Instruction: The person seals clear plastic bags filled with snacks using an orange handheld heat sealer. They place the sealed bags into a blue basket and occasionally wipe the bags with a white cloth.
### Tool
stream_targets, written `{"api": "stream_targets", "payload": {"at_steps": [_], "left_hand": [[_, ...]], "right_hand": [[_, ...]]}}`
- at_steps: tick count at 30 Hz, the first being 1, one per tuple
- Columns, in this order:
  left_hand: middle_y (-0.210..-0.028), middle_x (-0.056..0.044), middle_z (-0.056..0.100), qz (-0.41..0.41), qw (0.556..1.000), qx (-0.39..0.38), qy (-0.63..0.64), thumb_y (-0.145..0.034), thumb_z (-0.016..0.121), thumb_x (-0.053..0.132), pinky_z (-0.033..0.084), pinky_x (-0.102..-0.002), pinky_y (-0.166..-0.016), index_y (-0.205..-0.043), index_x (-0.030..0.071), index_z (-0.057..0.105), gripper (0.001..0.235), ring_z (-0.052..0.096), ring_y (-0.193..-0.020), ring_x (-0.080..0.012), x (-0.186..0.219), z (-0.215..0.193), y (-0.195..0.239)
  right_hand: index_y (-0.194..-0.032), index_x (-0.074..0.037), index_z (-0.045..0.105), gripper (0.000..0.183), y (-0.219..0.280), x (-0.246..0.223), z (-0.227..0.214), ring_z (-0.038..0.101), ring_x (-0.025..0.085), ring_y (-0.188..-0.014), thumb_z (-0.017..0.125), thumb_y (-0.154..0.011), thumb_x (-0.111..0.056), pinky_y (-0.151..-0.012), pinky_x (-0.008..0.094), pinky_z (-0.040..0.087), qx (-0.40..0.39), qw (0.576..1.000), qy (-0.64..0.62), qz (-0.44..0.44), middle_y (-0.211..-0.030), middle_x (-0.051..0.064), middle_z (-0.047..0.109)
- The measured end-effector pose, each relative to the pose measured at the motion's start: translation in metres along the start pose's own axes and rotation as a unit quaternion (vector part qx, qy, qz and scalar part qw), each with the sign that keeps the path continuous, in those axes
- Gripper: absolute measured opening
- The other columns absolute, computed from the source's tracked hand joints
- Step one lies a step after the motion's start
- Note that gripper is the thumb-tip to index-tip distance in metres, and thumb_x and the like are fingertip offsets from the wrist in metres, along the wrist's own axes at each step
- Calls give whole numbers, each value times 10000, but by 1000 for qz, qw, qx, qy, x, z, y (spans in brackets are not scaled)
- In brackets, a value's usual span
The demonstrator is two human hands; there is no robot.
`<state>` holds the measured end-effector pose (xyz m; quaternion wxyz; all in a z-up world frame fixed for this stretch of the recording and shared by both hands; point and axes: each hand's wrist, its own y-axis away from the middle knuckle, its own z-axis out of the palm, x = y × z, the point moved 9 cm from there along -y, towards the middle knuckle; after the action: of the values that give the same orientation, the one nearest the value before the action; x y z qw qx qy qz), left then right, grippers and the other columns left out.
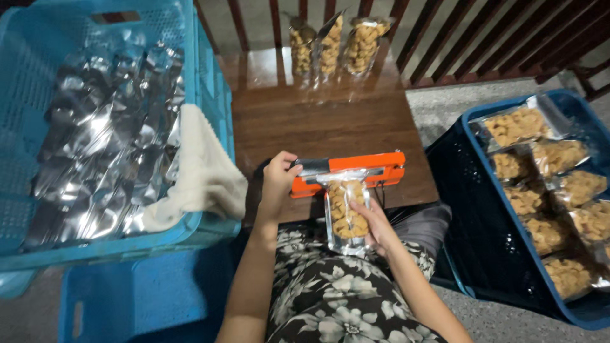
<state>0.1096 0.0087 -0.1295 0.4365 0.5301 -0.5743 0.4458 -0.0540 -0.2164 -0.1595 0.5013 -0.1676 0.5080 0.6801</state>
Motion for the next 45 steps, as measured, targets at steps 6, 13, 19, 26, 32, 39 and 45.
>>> {"api": "stream_targets", "payload": {"at_steps": [6,13,19,26,32,39,45], "left_hand": [[-888,-158,754,17,999,9,-51,-817,782,96,571,-347,-727,-1075,8,682,291,745,-801,-235,-1,-1,-1],[-910,-157,760,42,996,4,-77,-841,776,108,566,-357,-746,-1094,18,675,287,746,-827,-248,6,-1,1],[-914,-148,760,15,996,2,-92,-832,783,110,564,-358,-745,-1099,22,684,298,746,-831,-251,1,-1,-1],[-907,-148,765,9,997,1,-80,-841,779,112,572,-356,-742,-1100,25,683,290,757,-832,-244,3,-2,1],[-919,-153,767,9,996,-1,-92,-834,784,117,570,-358,-746,-1098,30,681,296,756,-845,-255,1,-1,-2],[-921,-144,759,12,995,3,-98,-842,785,132,567,-363,-752,-1098,37,681,293,746,-845,-256,2,-2,-1],[-930,-136,756,-10,994,1,-108,-836,791,138,563,-369,-753,-1099,44,685,298,740,-850,-262,-1,-1,-2]], "right_hand": [[-1311,-32,541,450,-6,0,-5,749,204,-899,684,-918,-200,-750,346,627,-8,1000,5,-14,-1087,137,726],[-1315,-26,546,445,-2,-4,-4,741,195,-897,677,-934,-215,-734,333,610,-3,999,31,-11,-1093,138,728],[-1318,-23,535,457,-6,0,-5,750,215,-918,674,-921,-200,-754,355,627,-7,1000,11,-7,-1102,145,725],[-1309,-23,537,444,-4,0,-6,748,215,-904,675,-932,-213,-736,352,622,0,1000,22,0,-1097,155,722],[-1295,-24,538,434,-4,-1,-3,758,208,-880,671,-925,-207,-713,338,633,-2,1000,22,3,-1085,150,732],[-1304,-27,528,443,-1,-3,-1,754,218,-887,672,-926,-208,-700,347,638,-4,1000,23,4,-1100,154,727],[-1306,-29,513,455,3,-4,2,758,235,-919,678,-920,-207,-729,387,649,2,1000,9,18,-1126,161,718]]}}
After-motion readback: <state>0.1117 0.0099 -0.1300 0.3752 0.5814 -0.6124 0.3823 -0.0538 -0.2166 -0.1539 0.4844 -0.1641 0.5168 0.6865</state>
